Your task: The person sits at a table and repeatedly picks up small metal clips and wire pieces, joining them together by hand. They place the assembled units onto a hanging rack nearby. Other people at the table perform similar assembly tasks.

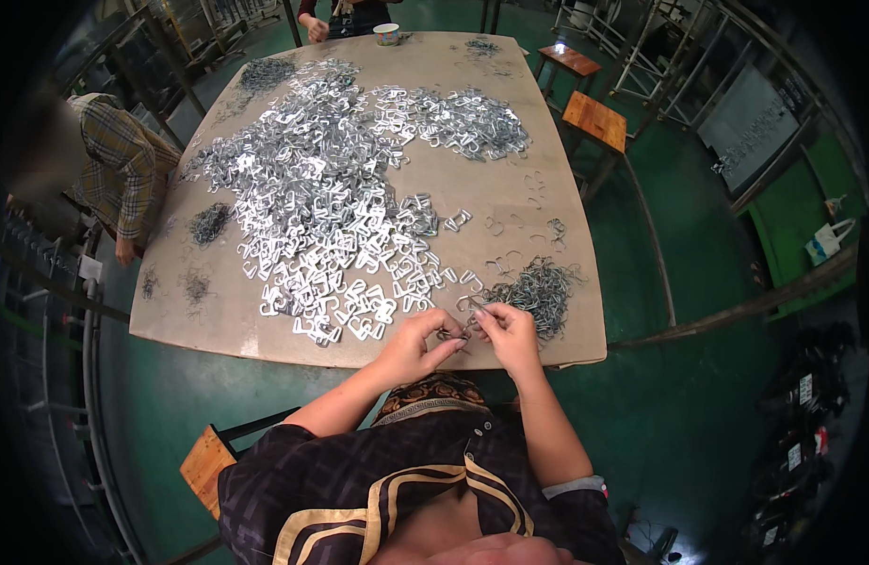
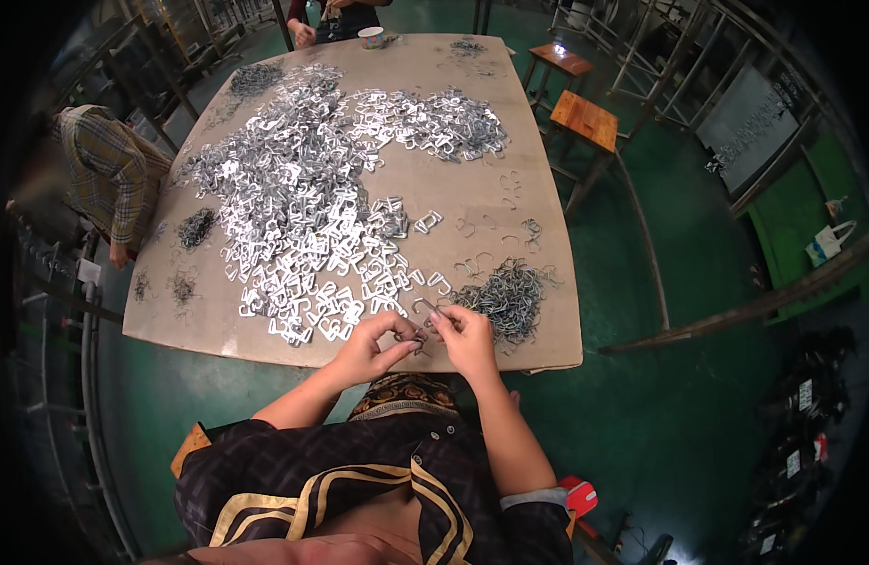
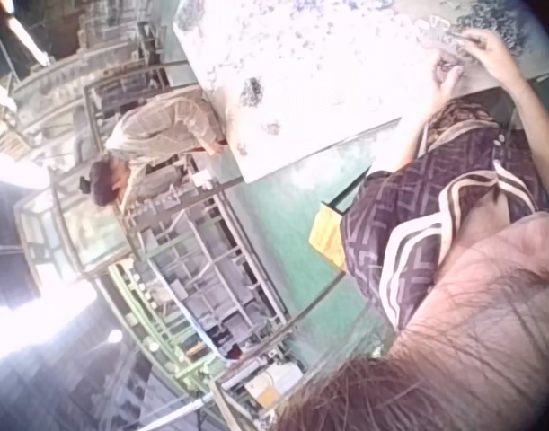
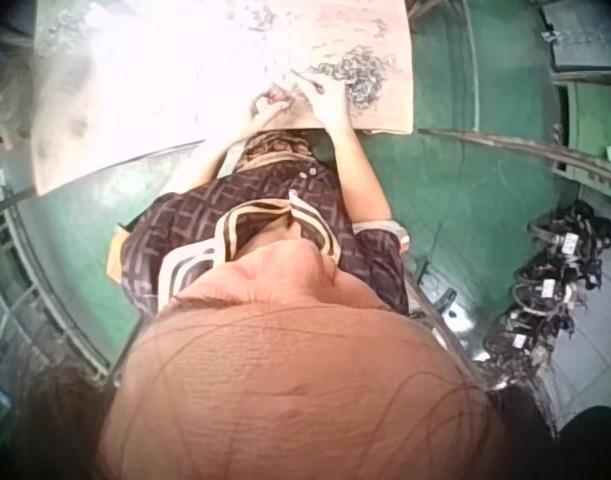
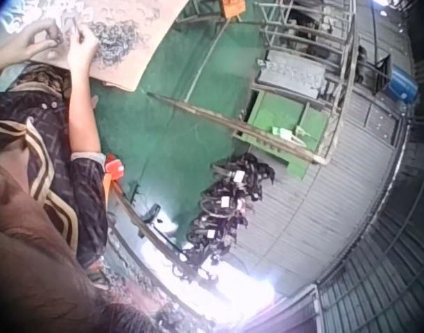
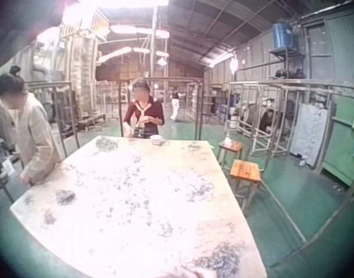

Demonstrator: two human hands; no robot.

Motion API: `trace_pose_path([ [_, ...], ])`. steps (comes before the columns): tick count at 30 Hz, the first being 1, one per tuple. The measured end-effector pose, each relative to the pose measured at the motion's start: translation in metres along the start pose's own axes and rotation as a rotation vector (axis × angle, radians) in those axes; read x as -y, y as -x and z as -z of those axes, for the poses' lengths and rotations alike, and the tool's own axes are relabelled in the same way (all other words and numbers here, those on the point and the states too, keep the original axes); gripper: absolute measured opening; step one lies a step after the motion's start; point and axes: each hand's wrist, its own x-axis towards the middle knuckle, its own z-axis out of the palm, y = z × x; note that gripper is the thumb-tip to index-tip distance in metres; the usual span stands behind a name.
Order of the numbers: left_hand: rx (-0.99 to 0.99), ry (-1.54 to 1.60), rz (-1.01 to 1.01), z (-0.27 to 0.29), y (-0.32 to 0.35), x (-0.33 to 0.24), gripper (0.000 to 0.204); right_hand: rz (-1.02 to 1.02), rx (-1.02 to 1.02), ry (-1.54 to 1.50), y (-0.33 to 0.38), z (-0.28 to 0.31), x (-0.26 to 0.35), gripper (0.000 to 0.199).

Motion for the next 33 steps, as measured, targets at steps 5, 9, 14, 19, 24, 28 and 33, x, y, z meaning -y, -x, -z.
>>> trace_pose_path([
  [5, 0.055, -0.138, -0.054, -0.02, -0.006, 0.007, 0.014, 0.088, -0.047, -0.003, 0.029, 0.011, 0.022, 0.017],
  [9, 0.097, -0.156, -0.075, -0.027, -0.013, 0.0, 0.014, 0.214, -0.149, 0.211, 0.043, 0.016, 0.026, 0.016],
  [14, 0.123, 0.057, -0.036, -0.019, -0.046, 0.013, 0.012, 0.244, -0.296, 0.162, 0.054, 0.03, 0.027, 0.015],
  [19, -0.013, -0.612, -0.126, -0.026, -0.113, 0.092, 0.013, 0.265, -0.36, 0.181, 0.063, 0.048, 0.042, 0.016],
  [24, 0.083, -1.014, -0.273, -0.046, -0.141, 0.117, 0.01, 0.239, -0.386, 0.161, 0.071, 0.053, 0.051, 0.016],
  [28, 0.145, -1.089, -0.306, -0.047, -0.143, 0.117, 0.007, 0.262, -0.365, 0.184, 0.074, 0.052, 0.051, 0.015],
  [33, 0.152, -0.789, -0.085, -0.025, -0.138, 0.089, 0.01, 0.303, -0.353, 0.225, 0.07, 0.045, 0.048, 0.014],
])
